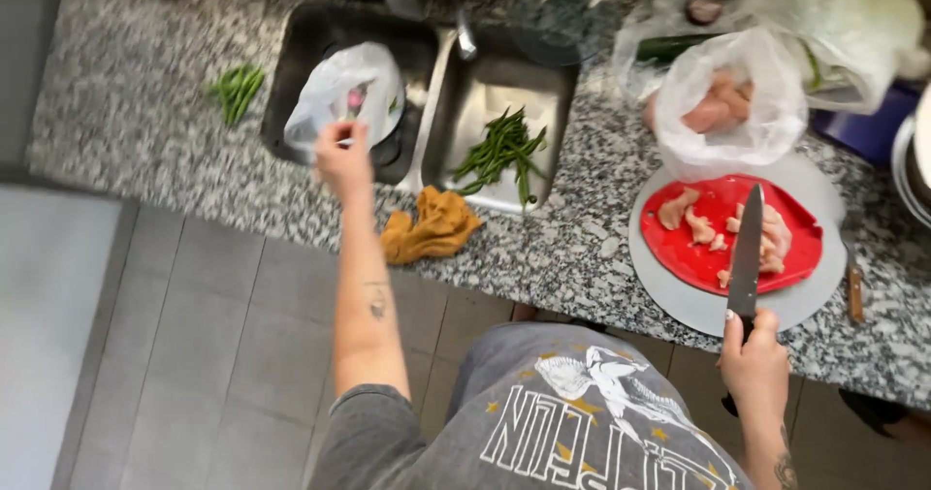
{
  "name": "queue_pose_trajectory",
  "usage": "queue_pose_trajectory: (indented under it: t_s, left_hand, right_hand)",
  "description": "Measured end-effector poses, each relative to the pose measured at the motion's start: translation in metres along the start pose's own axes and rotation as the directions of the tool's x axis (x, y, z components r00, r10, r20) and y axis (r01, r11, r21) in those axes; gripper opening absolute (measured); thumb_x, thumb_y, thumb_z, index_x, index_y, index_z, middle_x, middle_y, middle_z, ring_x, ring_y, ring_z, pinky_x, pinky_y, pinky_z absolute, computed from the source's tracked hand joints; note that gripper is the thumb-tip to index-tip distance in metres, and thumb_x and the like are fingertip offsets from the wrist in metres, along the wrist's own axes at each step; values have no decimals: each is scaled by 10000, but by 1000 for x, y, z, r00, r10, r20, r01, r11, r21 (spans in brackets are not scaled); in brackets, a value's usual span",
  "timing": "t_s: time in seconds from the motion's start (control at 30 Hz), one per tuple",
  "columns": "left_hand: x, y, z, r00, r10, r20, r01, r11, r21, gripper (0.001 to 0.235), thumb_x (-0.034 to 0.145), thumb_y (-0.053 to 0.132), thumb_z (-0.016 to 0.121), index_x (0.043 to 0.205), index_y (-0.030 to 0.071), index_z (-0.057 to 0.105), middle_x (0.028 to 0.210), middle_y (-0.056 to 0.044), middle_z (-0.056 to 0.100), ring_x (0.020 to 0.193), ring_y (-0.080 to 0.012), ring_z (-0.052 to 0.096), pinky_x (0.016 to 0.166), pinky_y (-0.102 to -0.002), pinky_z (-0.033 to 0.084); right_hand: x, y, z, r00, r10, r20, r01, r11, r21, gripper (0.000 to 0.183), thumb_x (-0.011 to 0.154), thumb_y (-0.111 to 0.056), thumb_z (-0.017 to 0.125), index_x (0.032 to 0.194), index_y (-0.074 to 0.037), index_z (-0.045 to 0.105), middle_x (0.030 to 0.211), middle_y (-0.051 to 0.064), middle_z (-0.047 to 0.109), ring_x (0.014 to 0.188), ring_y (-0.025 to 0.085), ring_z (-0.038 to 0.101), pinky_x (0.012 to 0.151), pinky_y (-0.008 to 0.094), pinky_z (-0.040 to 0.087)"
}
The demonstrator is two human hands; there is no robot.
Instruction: The person cuts raw chicken pieces into smaller strips on a red cutting board using a knife. They retrieve additional chicken from a plastic bag and continue slicing. The person briefly pets a dog that approaches the workspace.
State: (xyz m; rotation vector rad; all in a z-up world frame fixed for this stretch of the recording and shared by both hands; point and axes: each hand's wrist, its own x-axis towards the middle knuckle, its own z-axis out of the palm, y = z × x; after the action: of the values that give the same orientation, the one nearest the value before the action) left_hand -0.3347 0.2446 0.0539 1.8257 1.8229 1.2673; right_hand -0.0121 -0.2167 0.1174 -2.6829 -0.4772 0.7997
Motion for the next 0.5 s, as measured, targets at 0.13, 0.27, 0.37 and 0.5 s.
queue_pose_trajectory:
  t_s: [0.13, 0.27, 0.37, 0.5]
  left_hand:
    - [61, -81, 28, 971, 228, 75, -238, 878, 416, 285, 621, 388, 744, 815, 261, 579, 625, -9, 639, 551, -308, 609, 488, -446, 412]
    - [78, -71, 40, 934, -40, 355, -255, 619, 743, 284, 758, 383, 649, 1040, 412, 637, 772, -43, 712, 721, -282, 689, 607, -463, 442]
    - [79, -82, 54, 918, 57, 393, -361, 531, 767, 216, 784, 556, 692, 859, 358, 733, 750, -54, 716, 701, -302, 688, 553, -448, 459]
    - [65, -26, 55, 826, -428, 367, -155, 454, 878, 515, 804, 156, 674, 1279, 317, 554, 1059, -159, 658, 921, -381, 626, 774, -508, 376]
  right_hand:
    - [17, 43, 34, 981, -77, -176, 75, 997, -17, 327, 960, -315, 448, 1178, -72, 467, 917, 339, 612, 786, 581, 532, 649, 597, 357]
    - [6, 38, 25, 988, -17, -153, 18, 1000, 6, 334, 926, -339, 438, 1173, -115, 445, 827, 280, 633, 742, 542, 558, 602, 579, 383]
    - [-10, 40, 16, 994, 53, -98, -45, 996, 81, 292, 926, -341, 421, 1121, -123, 423, 778, 230, 635, 708, 494, 571, 554, 534, 381]
    - [-21, 38, 1, 995, 91, -46, -85, 990, 113, 232, 958, -338, 378, 1056, -129, 403, 666, 127, 607, 592, 393, 562, 492, 438, 369]
